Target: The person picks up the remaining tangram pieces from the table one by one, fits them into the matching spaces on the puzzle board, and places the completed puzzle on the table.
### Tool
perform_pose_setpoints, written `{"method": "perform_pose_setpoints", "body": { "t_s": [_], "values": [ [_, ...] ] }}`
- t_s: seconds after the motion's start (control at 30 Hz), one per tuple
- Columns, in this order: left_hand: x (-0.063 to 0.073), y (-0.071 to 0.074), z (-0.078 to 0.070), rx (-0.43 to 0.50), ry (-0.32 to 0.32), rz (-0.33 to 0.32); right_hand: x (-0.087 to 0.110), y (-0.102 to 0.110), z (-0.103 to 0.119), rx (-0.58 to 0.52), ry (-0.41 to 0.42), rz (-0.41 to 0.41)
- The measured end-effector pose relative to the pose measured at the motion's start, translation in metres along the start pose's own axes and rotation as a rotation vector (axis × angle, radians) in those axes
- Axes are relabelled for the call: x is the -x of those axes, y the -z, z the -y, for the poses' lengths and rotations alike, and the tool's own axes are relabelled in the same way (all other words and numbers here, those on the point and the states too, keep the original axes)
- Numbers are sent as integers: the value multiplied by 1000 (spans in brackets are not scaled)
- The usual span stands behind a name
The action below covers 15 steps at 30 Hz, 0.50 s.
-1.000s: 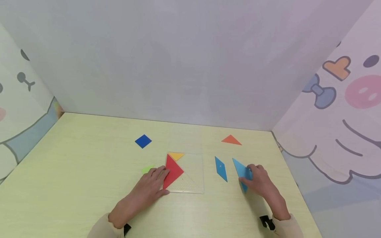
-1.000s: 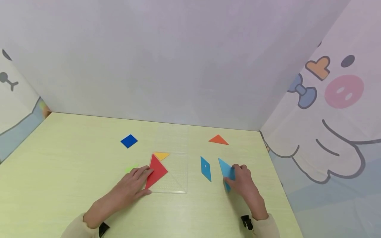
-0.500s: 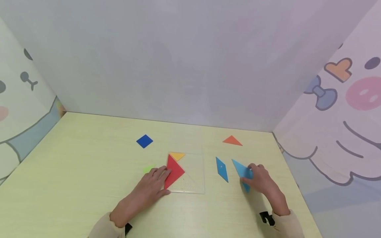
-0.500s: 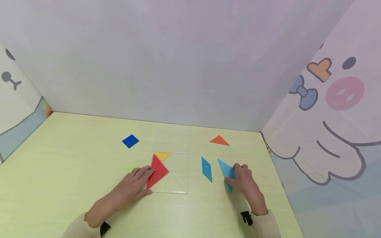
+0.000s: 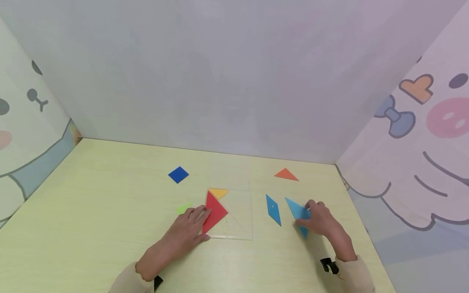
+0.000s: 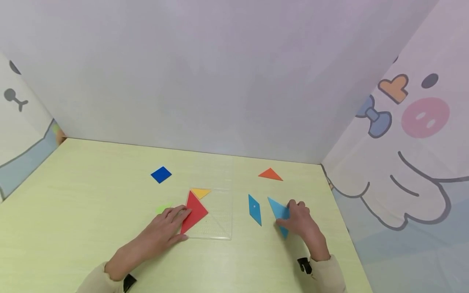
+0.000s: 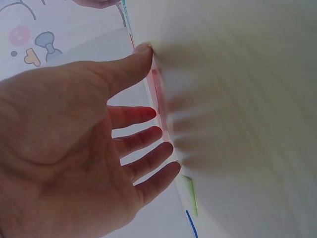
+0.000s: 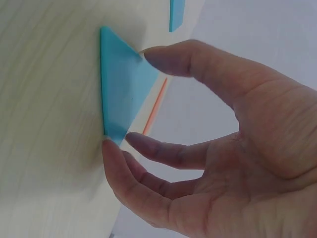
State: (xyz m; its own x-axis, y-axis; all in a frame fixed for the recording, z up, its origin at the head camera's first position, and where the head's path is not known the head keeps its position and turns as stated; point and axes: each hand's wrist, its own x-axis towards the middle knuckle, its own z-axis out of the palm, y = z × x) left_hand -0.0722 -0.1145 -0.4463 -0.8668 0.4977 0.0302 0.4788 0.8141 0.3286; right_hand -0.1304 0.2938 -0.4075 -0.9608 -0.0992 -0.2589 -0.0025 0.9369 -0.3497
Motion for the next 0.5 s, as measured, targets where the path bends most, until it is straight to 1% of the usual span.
{"method": "perform_pose_setpoints", "body": {
  "t_s": [0.07,0.27,0.5],
  "values": [
    [0,0,0,-1,-1,2,-2,0,-1,-10,-1,5],
    [1,-1,1,-10,-7,-1,-4,1,-5,-18,34,-4],
    [2,-2,1,-12,-22,-12,-6,-1,-5,11,76,-35]
  ]
}}
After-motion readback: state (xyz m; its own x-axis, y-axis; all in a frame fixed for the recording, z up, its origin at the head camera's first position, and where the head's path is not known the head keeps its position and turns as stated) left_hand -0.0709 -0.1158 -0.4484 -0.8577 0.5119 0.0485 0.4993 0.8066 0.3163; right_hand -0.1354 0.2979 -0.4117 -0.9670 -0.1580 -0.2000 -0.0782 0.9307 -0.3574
